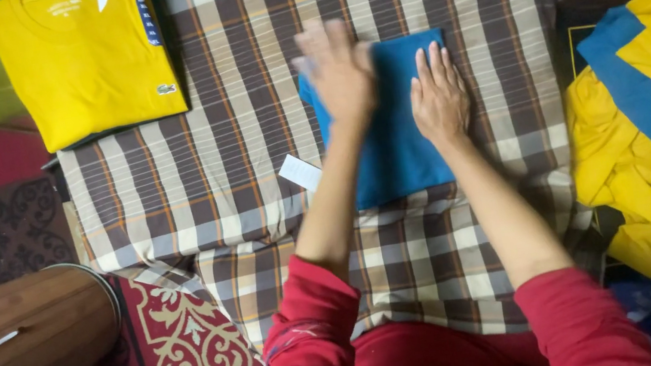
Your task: The recorder is folding a blue Lacoste t-shirt on a flat patterned surface.
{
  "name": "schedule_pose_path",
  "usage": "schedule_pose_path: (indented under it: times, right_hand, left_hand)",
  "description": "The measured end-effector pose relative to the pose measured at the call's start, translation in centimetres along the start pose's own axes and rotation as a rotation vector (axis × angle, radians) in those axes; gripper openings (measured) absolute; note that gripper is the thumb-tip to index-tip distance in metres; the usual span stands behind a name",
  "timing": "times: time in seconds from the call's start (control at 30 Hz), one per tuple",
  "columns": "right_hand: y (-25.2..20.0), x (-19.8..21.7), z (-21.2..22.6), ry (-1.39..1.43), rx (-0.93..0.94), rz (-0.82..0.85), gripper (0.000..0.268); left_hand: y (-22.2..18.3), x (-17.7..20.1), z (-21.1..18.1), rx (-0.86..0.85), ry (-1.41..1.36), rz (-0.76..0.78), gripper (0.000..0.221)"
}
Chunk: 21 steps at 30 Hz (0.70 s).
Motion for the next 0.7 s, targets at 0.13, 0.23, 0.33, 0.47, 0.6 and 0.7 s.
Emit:
schedule_pose_path:
  times: [0.13, 0.23, 0.33, 0.47, 0.6, 0.7]
  right_hand:
    - [0.0, -1.9, -1.3, -0.082, 0.086, -0.183, 0.047]
    - [0.1, -1.9, -1.6, -0.103, 0.133, -0.294, 0.045]
    - [-0.3, -1.3, -1.1, -0.074, 0.137, -0.269, 0.044]
    - [0.2, -1.1, -0.7, -0.066, 0.092, -0.225, 0.045]
    - [0.2, -1.7, -1.3, -0.069, 0.107, -0.224, 0.049]
    - [-0.3, -2.4, -2.0, -0.140, 0.130, -0.222, 0.047]
  left_hand:
    - [-4.3, -1.8, -2.4, -0.359, -0.168, -0.094, 0.068]
    - [-4.4, -1.9, -0.5, -0.319, -0.062, 0.023, 0.069]
    - [-2.2, -2.0, 1.5, -0.208, -0.014, 0.062, 0.074]
    - [1.8, -5.2, 2.3, -0.028, 0.078, 0.101, 0.082]
    - [-4.8, -0.2, -3.9, -0.206, -0.097, -0.139, 0.068]
    - [-10.2, -1.8, -3.2, -0.302, -0.134, -0.082, 0.067]
Point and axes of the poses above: each hand's wrist, its own y-axis towards the middle knuckle, its own x-axis out of the back of the hand, z = x × y, the point moved 1 cm from there along y, towards the middle knuckle, and after that the axes turned 5 degrees about -x, right-handed, at the moved point
